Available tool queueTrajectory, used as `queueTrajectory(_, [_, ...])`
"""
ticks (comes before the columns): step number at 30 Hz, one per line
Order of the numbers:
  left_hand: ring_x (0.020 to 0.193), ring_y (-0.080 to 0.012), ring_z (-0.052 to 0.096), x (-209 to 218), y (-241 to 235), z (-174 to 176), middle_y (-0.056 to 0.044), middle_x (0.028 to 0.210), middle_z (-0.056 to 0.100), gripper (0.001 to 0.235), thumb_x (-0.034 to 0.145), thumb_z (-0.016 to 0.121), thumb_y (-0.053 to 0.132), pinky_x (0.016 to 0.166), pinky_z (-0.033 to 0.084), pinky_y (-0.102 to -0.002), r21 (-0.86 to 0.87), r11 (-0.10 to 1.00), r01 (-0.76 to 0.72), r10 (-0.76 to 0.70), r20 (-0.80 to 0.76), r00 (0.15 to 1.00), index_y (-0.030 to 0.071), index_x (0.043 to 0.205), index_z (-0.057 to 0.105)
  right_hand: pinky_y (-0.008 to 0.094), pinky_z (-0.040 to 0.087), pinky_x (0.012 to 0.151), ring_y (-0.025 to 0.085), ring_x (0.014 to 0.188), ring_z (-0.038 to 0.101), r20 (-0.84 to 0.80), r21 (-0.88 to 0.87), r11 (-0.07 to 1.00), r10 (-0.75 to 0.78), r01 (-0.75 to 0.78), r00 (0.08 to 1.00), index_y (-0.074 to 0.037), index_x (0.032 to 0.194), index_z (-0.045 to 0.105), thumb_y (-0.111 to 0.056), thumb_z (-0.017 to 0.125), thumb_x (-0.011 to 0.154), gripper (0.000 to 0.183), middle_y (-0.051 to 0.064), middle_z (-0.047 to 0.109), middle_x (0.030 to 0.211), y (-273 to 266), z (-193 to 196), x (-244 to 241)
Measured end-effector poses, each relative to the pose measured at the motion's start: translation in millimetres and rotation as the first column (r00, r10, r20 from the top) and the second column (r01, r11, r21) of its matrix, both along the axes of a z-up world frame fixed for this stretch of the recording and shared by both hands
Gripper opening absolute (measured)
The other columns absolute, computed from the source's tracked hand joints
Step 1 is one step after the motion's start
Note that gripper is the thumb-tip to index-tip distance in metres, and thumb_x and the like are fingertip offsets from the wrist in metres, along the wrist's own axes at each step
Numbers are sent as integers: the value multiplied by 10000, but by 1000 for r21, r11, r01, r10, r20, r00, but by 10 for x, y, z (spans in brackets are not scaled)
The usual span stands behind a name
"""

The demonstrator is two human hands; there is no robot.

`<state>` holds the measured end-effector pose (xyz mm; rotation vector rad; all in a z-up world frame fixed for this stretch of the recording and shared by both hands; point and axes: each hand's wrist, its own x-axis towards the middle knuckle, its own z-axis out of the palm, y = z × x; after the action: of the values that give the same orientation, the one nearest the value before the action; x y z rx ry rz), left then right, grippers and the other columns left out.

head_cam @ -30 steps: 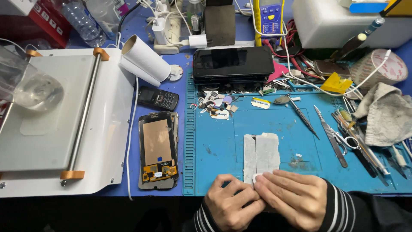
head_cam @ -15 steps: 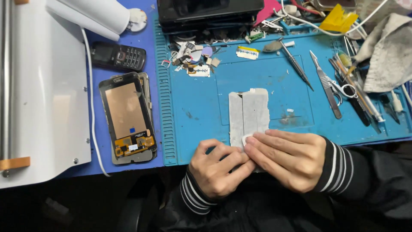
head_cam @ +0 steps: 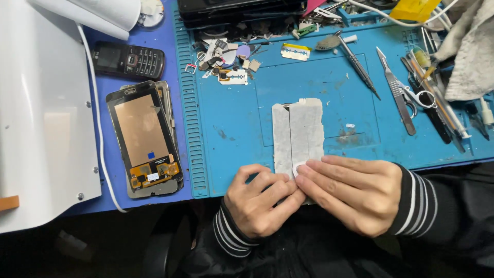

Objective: Cleaning and preparing a mobile phone screen for remanufacturing using a cleaning pad and tweezers.

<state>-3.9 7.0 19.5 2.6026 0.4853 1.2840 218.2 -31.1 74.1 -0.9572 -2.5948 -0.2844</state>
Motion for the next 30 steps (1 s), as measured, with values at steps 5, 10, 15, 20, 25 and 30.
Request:
queueTrajectory(5, [809, -139, 663, 9, 15, 17, 8, 832, 692, 84, 836, 795, 49, 807, 520, -339, 3, 1000, 8, -8, 20, 1000, 95, 905, 780, 351, 654, 809, 245, 959, 785, 124, 82, 990, -127, 118, 984, 22, 1087, 777, -106, 685, 903, 243, 152, 799, 1059, 105, 69, 95])
queueTrajectory(10, [805, -132, 661, 21, -3, -16, 18, 834, 696, 72, 842, 798, 55, 820, 507, -338, 0, 1000, -4, 4, 9, 1000, 103, 894, 781, 319, 647, 804, 225, 979, 780, 142, 82, 994, -90, 79, 986, 0, 1122, 768, -109, 673, 911, 256, 145, 795, 1092, 213, -44, 269])
queueTrajectory(15, [819, -130, 646, 12, -13, -16, 22, 871, 688, 88, 838, 775, 79, 846, 504, -346, -3, 1000, -4, 4, -7, 1000, 111, 920, 776, 349, 629, 799, 270, 965, 770, 18, 28, 1000, -5, 5, 1000, 38, 1086, 751, -92, 642, 876, 271, 177, 775, 1100, 193, 30, 38])
queueTrajectory(20, [803, -131, 652, -4, -12, 5, 21, 828, 686, 69, 842, 779, 66, 834, 504, -344, -10, 1000, -6, 6, 18, 1000, 103, 900, 778, 321, 644, 791, 250, 951, 782, 124, 82, 996, -35, 25, 992, 24, 1099, 758, -91, 670, 902, 244, 168, 792, 1070, 226, 46, 21])
queueTrajectory(25, [823, -133, 653, 6, -16, 2, 24, 854, 672, 89, 831, 778, 67, 838, 507, -344, -6, 1000, -14, 14, -7, 1000, 106, 910, 773, 322, 649, 791, 240, 946, 791, 101, 150, 985, -105, 89, 989, 13, 1060, 780, -91, 697, 903, 206, 113, 811, 1024, 418, -31, 229])
queueTrajectory(30, [791, -127, 607, 6, -6, 4, 19, 866, 667, 83, 857, 772, 78, 851, 497, -332, 4, 1000, -16, 16, -9, 1000, 108, 933, 782, 348, 644, 803, 275, 973, 777, 15, 26, 999, 25, -26, 1000, 43, 1078, 751, -104, 658, 890, 256, 180, 783, 1060, 335, -11, 47])
